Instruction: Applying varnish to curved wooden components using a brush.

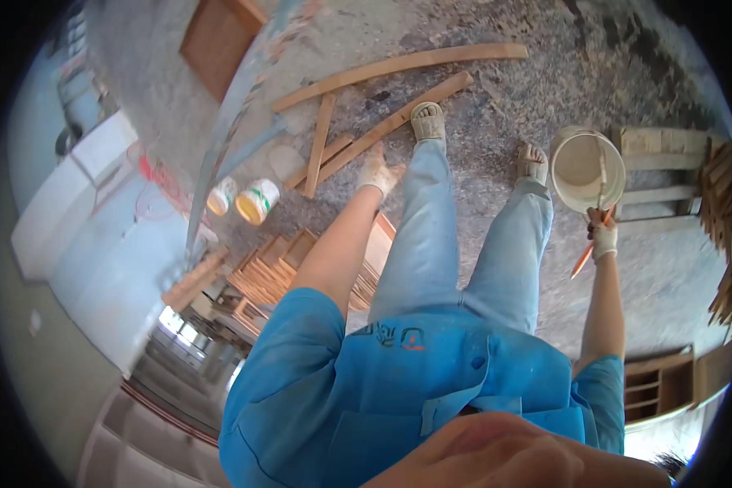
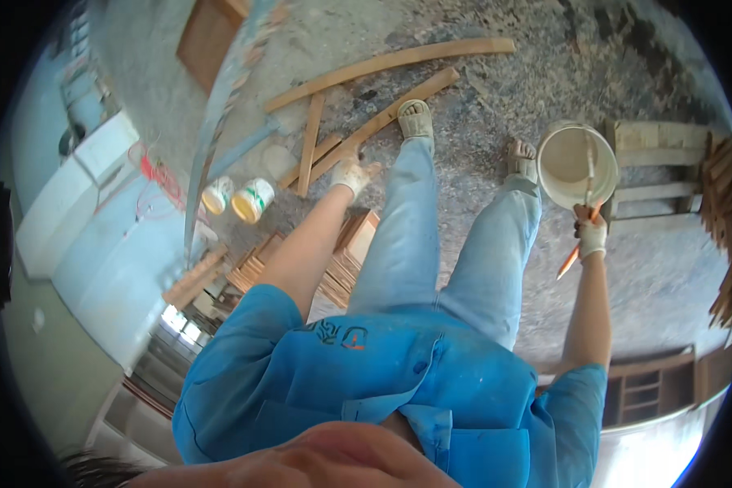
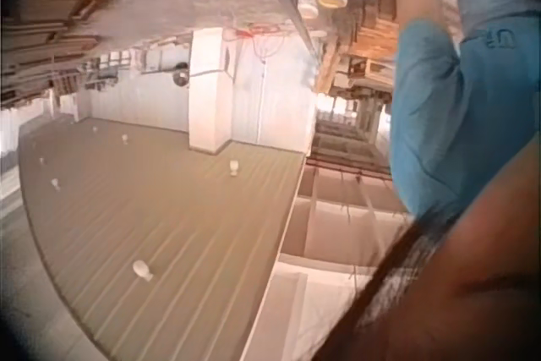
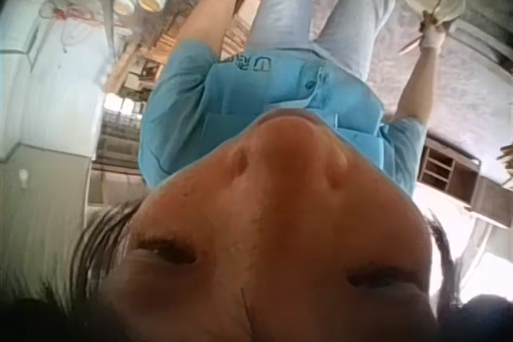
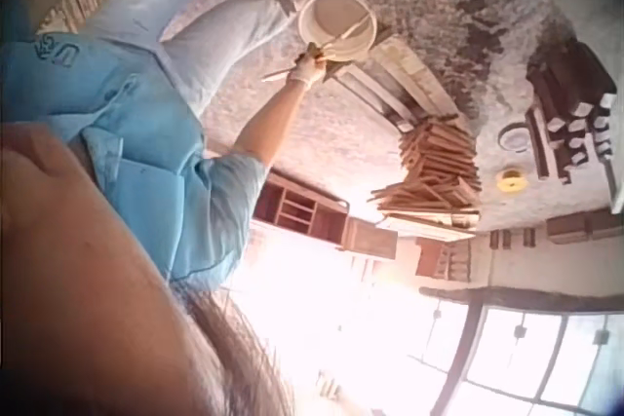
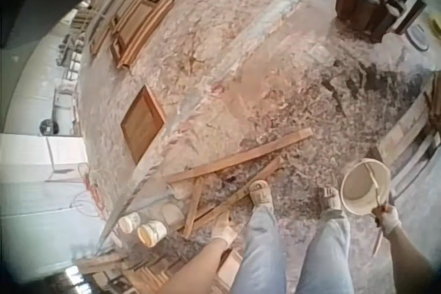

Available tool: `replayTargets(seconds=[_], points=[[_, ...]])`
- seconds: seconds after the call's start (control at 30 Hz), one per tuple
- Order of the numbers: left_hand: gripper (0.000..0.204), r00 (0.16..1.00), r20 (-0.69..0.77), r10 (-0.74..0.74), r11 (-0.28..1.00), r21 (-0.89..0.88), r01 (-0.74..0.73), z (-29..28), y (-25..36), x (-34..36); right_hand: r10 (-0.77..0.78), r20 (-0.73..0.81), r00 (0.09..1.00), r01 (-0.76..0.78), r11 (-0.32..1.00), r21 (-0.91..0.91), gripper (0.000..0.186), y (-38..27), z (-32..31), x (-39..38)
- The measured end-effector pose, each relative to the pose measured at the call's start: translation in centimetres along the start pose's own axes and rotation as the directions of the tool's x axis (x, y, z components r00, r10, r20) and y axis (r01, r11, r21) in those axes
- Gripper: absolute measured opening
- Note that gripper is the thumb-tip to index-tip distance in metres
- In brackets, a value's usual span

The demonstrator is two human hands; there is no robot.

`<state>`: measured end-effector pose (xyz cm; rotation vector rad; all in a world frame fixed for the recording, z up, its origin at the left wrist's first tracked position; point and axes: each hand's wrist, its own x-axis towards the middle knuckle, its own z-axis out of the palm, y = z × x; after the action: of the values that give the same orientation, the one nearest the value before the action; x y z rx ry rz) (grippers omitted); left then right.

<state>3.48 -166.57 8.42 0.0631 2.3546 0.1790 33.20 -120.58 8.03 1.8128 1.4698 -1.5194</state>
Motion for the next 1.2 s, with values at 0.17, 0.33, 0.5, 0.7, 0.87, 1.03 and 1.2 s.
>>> replayTargets(seconds=[0.17,0.33,0.5,0.7,0.87,1.03,1.2], points=[[0.075,0.997,0.034,0.065,0.896,0.439,-0.073,-0.6,-3.7,16.2,0.124,-0.016,0.992,-0.112,0.936,0.334,0.016,8.5,1.1,2.6],[0.083,0.992,0.111,0.055,0.666,0.736,-0.120,2.2,-5.9,30.3,0.243,-0.103,0.965,-0.179,0.889,0.421,0.016,14.0,2.9,2.0],[0.082,0.979,0.077,0.191,0.572,0.802,-0.175,8.0,-6.2,37.8,0.291,-0.132,0.948,-0.203,0.868,0.454,0.021,20.0,5.3,1.2],[0.079,0.933,0.122,0.339,0.459,0.844,-0.277,12.5,-7.7,44.2,0.317,-0.259,0.912,-0.148,0.846,0.513,0.024,26.7,5.6,1.2],[0.072,0.897,0.332,0.291,0.435,0.789,-0.434,13.2,-3.1,41.3,0.306,-0.529,0.792,-0.078,0.909,0.409,0.025,28.1,3.2,-1.2],[0.068,0.705,0.629,0.327,0.667,0.376,-0.644,10.5,2.9,35.6,-0.322,-0.287,0.902,0.309,0.947,-0.091,0.028,20.4,7.6,-2.6],[0.059,0.534,0.834,0.138,0.870,0.155,-0.467,8.8,12.9,26.7,-0.719,-0.182,0.671,0.511,0.626,-0.589,0.031,16.1,10.1,3.5]])
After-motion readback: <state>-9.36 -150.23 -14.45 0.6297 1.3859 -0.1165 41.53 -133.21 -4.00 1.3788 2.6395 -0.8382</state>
